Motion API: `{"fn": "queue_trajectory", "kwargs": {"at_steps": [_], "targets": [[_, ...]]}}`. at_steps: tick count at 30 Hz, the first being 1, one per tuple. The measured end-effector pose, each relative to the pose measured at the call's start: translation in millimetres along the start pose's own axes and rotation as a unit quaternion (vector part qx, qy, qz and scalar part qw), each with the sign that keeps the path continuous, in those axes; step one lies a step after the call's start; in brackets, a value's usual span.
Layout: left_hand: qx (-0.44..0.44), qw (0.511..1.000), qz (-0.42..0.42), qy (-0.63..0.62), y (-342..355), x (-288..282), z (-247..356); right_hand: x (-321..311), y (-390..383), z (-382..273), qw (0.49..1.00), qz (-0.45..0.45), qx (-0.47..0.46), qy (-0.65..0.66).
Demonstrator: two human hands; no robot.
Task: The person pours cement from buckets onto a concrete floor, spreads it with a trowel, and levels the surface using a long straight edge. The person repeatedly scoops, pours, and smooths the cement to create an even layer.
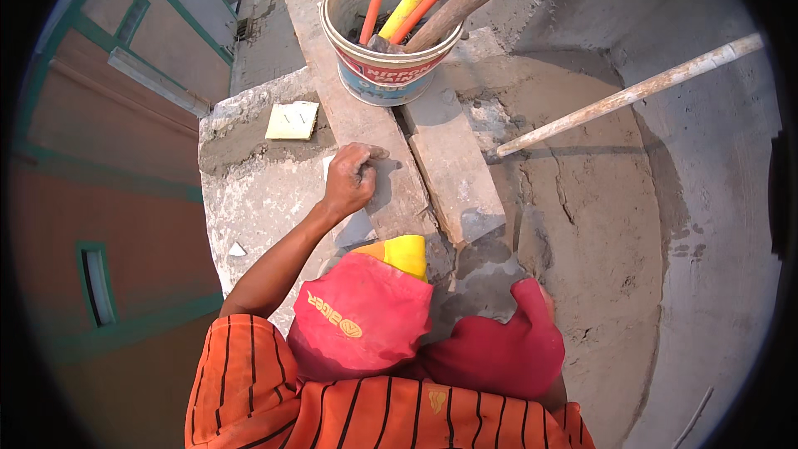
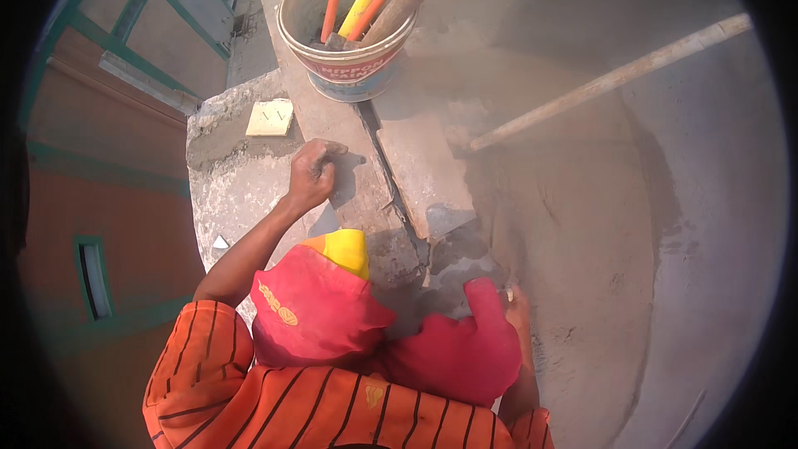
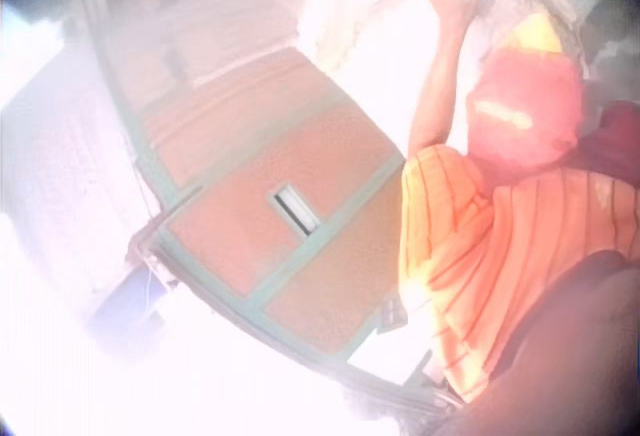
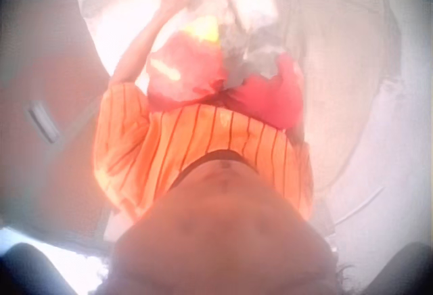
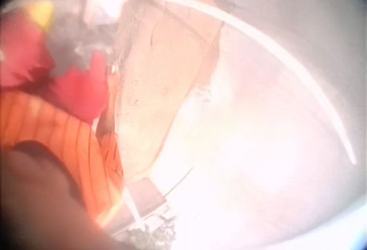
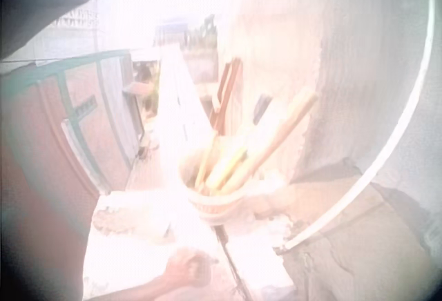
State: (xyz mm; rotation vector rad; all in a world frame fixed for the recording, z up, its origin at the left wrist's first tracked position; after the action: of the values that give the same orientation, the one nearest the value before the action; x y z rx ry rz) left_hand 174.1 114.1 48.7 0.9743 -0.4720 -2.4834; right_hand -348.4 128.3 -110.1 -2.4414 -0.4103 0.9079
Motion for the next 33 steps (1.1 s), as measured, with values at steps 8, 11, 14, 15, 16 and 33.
{"fn": "queue_trajectory", "kwargs": {"at_steps": [8,11,14,15,16,33], "targets": [[-0.036,0.988,-0.074,-0.128,33.2,56.4,12.5,50.5,-44.9,2.8,0.998,-0.017,-0.054,0.000],[-0.042,0.972,-0.136,-0.189,53.5,80.0,27.9,26.9,-62.2,19.6,0.995,0.084,-0.049,0.001],[0.051,0.973,-0.208,-0.086,77.8,118.9,42.1,-32.3,-127.0,69.2,0.973,0.221,0.056,-0.026],[0.090,0.967,-0.231,-0.053,86.0,134.1,48.9,-53.5,-155.6,88.7,0.960,0.268,0.071,-0.027],[0.128,0.960,-0.249,-0.020,89.3,149.1,56.5,-69.9,-187.7,116.7,0.941,0.307,0.120,-0.078],[0.383,0.651,-0.653,0.060,-28.6,336.6,249.8,-183.2,-364.7,316.8,0.828,0.129,0.398,-0.374]]}}
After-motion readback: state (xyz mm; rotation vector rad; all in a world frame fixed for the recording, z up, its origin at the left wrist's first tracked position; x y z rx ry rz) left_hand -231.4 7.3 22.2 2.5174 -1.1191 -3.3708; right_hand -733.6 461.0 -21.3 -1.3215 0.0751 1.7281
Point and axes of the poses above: each hand's wrist, its own y-axis towards the middle knuckle, its own x-axis out of the palm, z = x × y, the point moved 8 cm from there along y, towards the middle knuckle
